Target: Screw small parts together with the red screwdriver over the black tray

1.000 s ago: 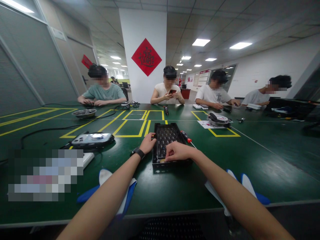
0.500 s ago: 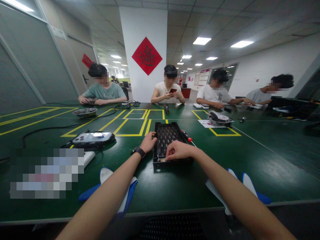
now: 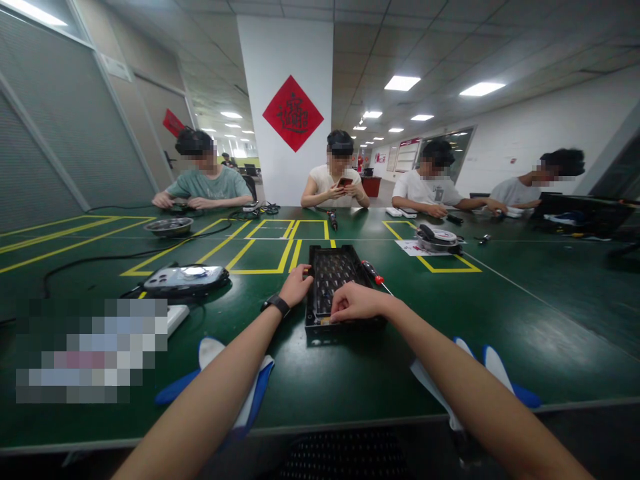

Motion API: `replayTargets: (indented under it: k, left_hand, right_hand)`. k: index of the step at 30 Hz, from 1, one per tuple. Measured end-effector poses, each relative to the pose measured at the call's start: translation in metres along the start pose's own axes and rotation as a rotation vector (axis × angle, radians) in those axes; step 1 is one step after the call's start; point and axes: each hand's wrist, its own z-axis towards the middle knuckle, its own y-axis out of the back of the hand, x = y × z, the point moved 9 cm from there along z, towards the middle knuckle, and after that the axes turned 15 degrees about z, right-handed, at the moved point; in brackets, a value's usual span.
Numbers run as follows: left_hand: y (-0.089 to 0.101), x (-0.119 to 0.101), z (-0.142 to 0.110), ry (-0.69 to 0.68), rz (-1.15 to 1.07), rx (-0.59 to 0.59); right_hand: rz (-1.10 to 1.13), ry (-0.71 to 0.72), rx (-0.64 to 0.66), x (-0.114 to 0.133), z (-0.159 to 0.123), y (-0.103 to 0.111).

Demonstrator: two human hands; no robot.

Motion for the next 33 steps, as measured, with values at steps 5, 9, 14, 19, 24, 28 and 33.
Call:
replayTargets:
  k: [5,9,14,19,24,28,33]
  left_hand:
    - [0.001,0.0,0.0,0.004,0.003,-0.002]
    - [0.001,0.0,0.0,0.002,0.005,0.0]
    - [0.0,0.001,0.001,0.001,0.011,-0.008]
    - [0.001,0.0,0.0,0.0,0.026,-0.009]
    - [0.0,0.002,0.0,-0.005,0.024,-0.013]
    - [-0.001,0.002,0.001,-0.014,0.01,-0.015]
    - [-0.002,0.001,0.002,-0.022,0.004,-0.005]
  right_hand:
    - [0.029,-0.021,0.016,-0.004,0.001,-0.002]
    - [0.04,-0.023,0.018,-0.005,0.002,-0.003]
    - [0.053,-0.032,0.004,-0.007,0.002,-0.002]
    - [0.056,-0.027,0.005,-0.005,0.001,-0.002]
    - [0.046,-0.045,0.027,-0.005,0.001,-0.003]
    - [-0.016,-0.003,0.016,0.004,0.0,0.0]
    - [0.009,0.049,-0.169,0.008,-0.001,0.021]
